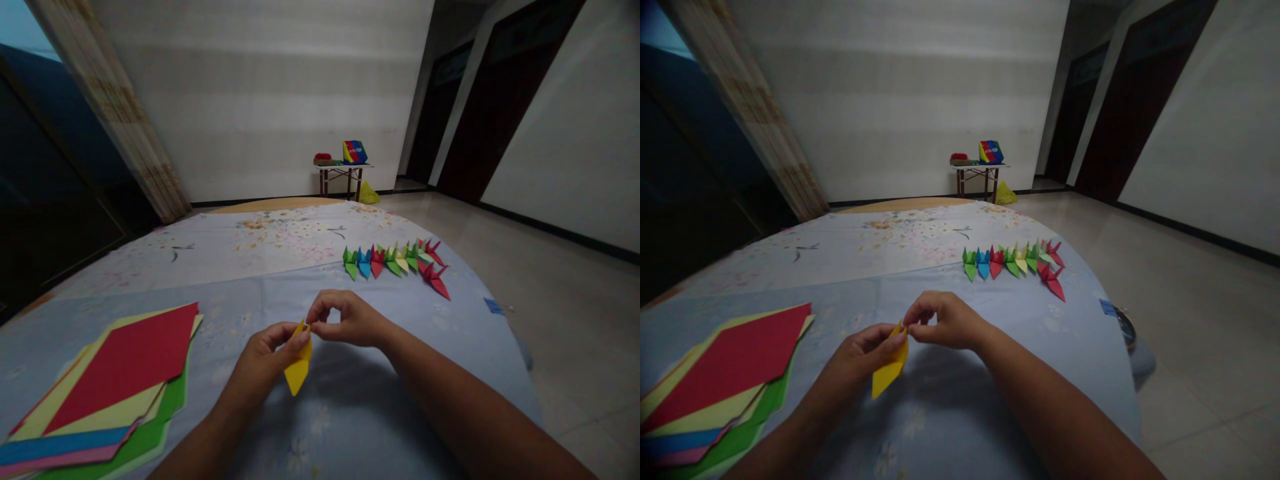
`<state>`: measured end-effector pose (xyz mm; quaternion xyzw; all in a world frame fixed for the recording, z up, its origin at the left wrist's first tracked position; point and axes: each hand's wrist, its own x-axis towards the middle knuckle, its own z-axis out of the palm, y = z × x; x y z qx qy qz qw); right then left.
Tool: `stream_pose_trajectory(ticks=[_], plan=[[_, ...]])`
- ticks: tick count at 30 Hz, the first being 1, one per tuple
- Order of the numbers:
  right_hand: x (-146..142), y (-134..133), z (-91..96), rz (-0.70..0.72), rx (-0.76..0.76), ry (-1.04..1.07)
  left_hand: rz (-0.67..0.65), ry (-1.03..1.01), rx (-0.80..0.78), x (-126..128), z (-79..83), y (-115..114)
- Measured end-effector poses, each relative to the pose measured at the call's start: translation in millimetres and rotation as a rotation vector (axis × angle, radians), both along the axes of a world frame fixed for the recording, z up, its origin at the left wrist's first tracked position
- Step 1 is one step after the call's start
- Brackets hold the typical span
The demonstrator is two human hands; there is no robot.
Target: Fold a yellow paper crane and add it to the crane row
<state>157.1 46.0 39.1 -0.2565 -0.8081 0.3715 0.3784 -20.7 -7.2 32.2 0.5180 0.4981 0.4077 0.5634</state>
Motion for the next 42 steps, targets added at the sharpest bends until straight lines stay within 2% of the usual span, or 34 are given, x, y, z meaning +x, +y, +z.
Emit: stream_pose_trajectory(ticks=[5, 14, 26, 33, 42], plan=[[-3.1, -1.6, -2.0, -0.056, 0.220, 0.006, 0.043, -0.044, 0.008, 0.6, 0.8, -0.8], [-5.5, -2.8, -3.4, -0.115, 0.438, -0.021, 0.116, -0.098, -0.023, 1.0, 2.5, 0.0], [-12.7, -5.5, -10.1, -0.223, 0.627, 0.021, 0.139, -0.103, -0.003, -0.9, -0.2, 0.1], [-15.4, -7.0, -13.5, -0.247, 0.661, 0.035, 0.144, -0.116, 0.017, -0.7, -1.2, 0.3], [-14.8, -9.9, -8.6, -0.247, 0.728, -0.013, 0.139, -0.049, 0.047, -0.3, 3.5, -1.7]])
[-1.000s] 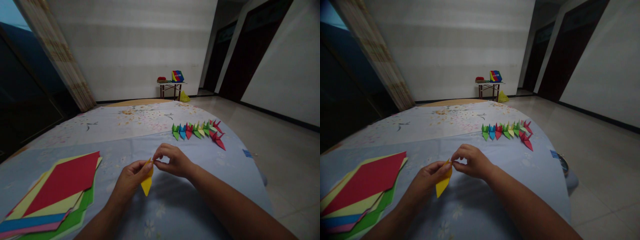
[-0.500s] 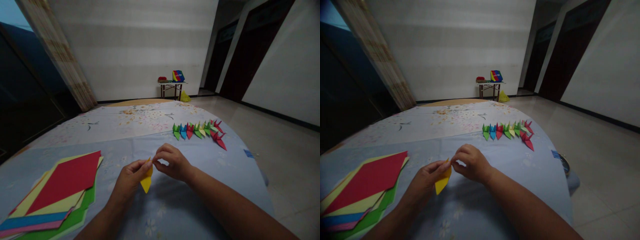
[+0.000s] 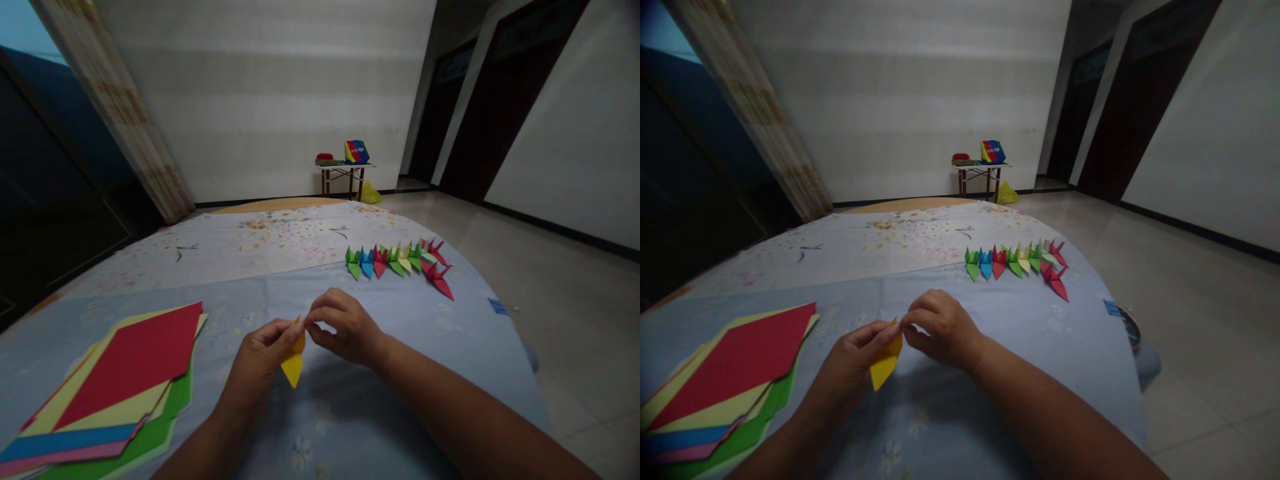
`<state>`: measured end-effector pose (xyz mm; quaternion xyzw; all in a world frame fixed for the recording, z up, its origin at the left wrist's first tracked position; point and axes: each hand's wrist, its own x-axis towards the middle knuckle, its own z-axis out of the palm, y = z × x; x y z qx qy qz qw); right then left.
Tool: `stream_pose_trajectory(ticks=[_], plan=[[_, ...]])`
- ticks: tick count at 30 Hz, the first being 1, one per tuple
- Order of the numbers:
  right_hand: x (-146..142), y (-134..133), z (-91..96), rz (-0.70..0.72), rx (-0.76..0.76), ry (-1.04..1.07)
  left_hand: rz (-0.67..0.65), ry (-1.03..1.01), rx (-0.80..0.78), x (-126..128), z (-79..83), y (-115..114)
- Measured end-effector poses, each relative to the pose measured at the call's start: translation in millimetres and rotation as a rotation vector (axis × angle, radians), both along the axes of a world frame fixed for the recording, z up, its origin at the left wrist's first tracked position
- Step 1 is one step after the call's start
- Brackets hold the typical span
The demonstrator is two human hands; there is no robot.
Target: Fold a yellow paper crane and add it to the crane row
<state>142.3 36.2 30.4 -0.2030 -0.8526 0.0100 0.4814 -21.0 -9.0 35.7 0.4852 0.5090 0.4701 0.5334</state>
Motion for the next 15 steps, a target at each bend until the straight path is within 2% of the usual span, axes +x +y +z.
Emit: stream_pose_trajectory(ticks=[8, 15], plan=[[1.8, 3.3, -3.0, 0.036, -0.009, -0.048, 0.033, -0.057, -0.043, 0.5, -2.4, 0.0], [-0.5, 1.9, -3.9, 0.021, -0.080, 0.071, 0.057, -0.121, -0.054, 2.1, -2.4, -0.6]])
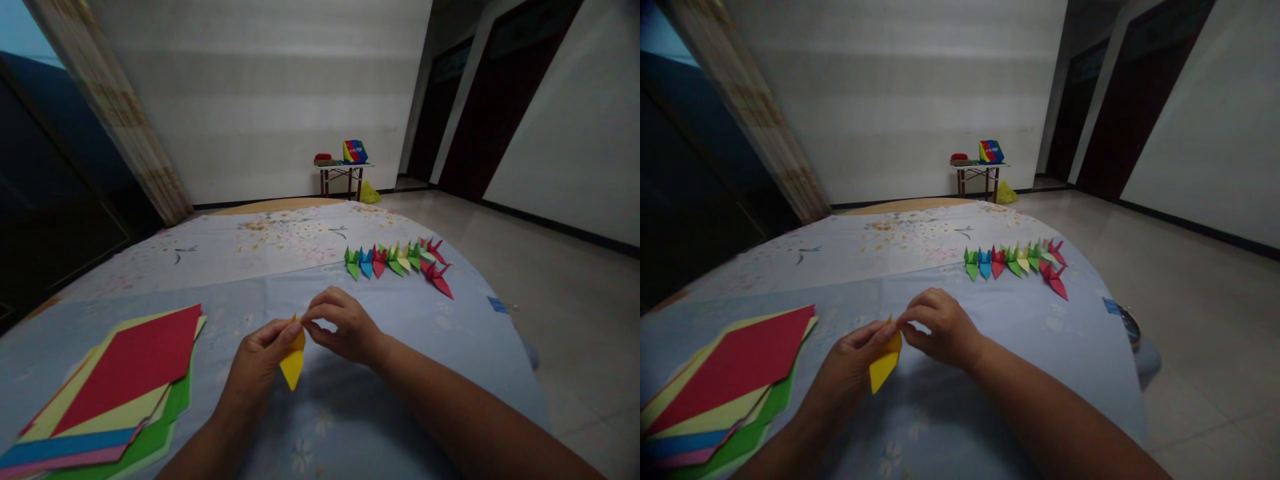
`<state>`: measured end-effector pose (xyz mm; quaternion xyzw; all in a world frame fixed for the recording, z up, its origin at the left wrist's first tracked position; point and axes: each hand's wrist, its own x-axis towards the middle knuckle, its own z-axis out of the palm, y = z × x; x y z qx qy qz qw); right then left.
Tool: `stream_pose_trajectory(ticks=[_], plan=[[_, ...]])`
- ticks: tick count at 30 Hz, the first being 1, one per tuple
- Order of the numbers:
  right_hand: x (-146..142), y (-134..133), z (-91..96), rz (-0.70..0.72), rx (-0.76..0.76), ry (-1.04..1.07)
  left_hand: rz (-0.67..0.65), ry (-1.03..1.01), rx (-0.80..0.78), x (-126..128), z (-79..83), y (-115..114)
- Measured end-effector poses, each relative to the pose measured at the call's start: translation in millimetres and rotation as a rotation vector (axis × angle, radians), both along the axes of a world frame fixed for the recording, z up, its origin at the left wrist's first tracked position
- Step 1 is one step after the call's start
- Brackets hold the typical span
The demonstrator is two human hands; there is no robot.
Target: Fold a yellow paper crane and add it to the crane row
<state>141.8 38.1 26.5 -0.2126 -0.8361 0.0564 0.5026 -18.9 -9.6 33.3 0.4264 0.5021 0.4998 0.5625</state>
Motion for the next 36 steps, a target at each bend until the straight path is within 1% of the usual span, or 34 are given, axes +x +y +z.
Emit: stream_pose_trajectory(ticks=[5, 13, 21, 26, 30, 36], plan=[[-1.4, -1.4, -0.4, -0.024, -0.002, 0.019, -0.006, -0.003, 0.025, -0.4, 0.1, 0.1], [-2.1, -1.4, 0.2, -0.047, 0.063, -0.024, -0.028, 0.077, 0.033, 0.0, 3.4, 0.0], [3.7, -0.6, 9.7, -0.041, 0.096, -0.172, -0.031, 0.137, 0.060, 0.5, 6.1, -1.3], [1.8, -3.2, 13.0, -0.082, 0.125, -0.178, -0.043, 0.144, 0.066, 1.2, 5.0, -1.0], [-0.4, -3.1, 11.0, -0.112, 0.145, -0.183, -0.007, 0.153, 0.064, 2.7, 6.2, -1.6], [1.1, -2.4, 8.4, -0.087, 0.146, -0.197, 0.048, 0.085, 0.025, 2.0, 1.7, -0.6]])
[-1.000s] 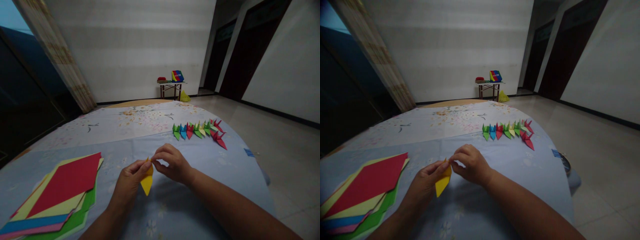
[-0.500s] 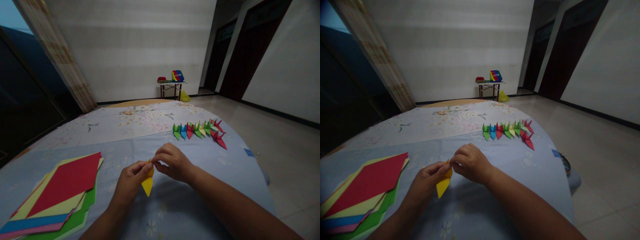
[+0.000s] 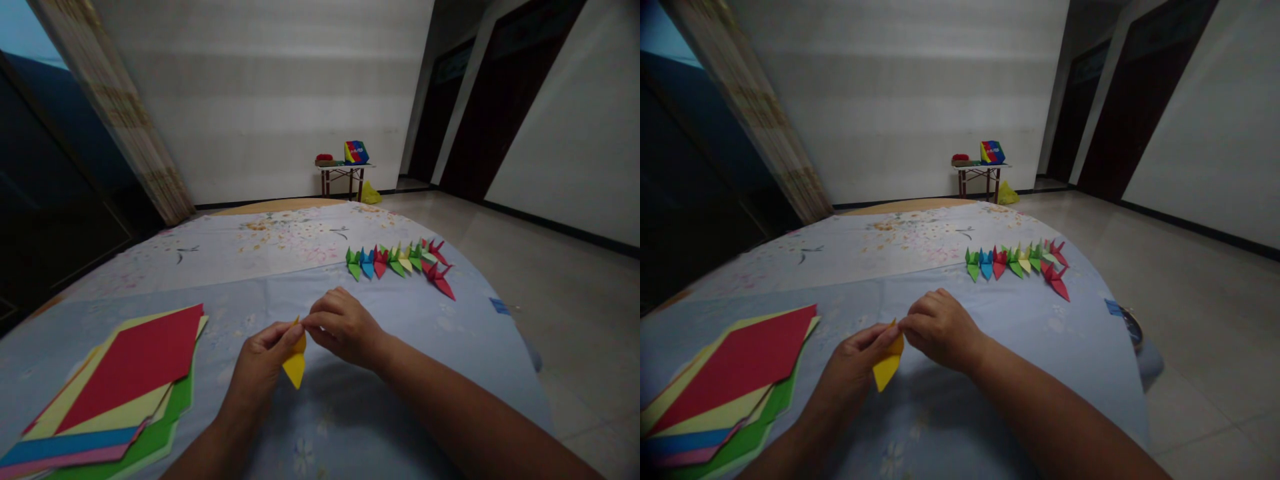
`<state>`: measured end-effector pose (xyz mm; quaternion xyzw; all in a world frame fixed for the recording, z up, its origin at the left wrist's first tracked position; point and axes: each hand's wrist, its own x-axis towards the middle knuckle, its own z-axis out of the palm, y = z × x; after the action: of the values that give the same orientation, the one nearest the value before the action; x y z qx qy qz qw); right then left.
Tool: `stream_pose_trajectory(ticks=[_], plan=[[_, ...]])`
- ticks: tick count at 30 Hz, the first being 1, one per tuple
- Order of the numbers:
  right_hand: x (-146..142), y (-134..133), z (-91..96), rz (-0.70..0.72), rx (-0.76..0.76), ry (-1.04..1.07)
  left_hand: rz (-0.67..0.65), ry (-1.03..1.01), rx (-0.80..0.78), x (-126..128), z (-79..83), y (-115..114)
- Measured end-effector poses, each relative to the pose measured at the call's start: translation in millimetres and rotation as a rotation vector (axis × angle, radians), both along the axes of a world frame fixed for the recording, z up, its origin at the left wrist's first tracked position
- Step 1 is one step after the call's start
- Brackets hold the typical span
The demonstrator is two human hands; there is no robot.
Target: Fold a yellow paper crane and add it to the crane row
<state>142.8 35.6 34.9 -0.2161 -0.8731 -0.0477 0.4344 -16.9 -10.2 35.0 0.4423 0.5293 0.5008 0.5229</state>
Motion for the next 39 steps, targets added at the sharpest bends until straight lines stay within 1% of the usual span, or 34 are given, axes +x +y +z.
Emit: stream_pose_trajectory(ticks=[4, 9, 20, 26, 33, 39], plan=[[-1.0, -1.7, 1.1, 0.000, -0.015, 0.022, -0.008, -0.018, 0.006, -1.5, -2.8, 0.2], [-3.3, -4.0, 2.0, -0.042, -0.024, 0.077, 0.002, -0.027, 0.005, -0.1, -1.0, -1.4], [-5.1, -6.3, 0.9, -0.042, -0.080, 0.064, -0.019, 0.049, 0.114, -1.6, -2.1, -1.1], [-5.9, -8.5, 2.2, -0.044, -0.145, 0.040, -0.038, 0.050, 0.146, -3.1, -3.6, -1.0], [-4.8, -8.6, 3.0, -0.022, -0.219, 0.058, -0.066, 0.015, 0.127, -5.0, -9.0, 0.1], [-6.7, -8.9, 3.3, -0.021, -0.240, 0.074, -0.066, -0.017, 0.082, -7.2, -12.7, 0.8]])
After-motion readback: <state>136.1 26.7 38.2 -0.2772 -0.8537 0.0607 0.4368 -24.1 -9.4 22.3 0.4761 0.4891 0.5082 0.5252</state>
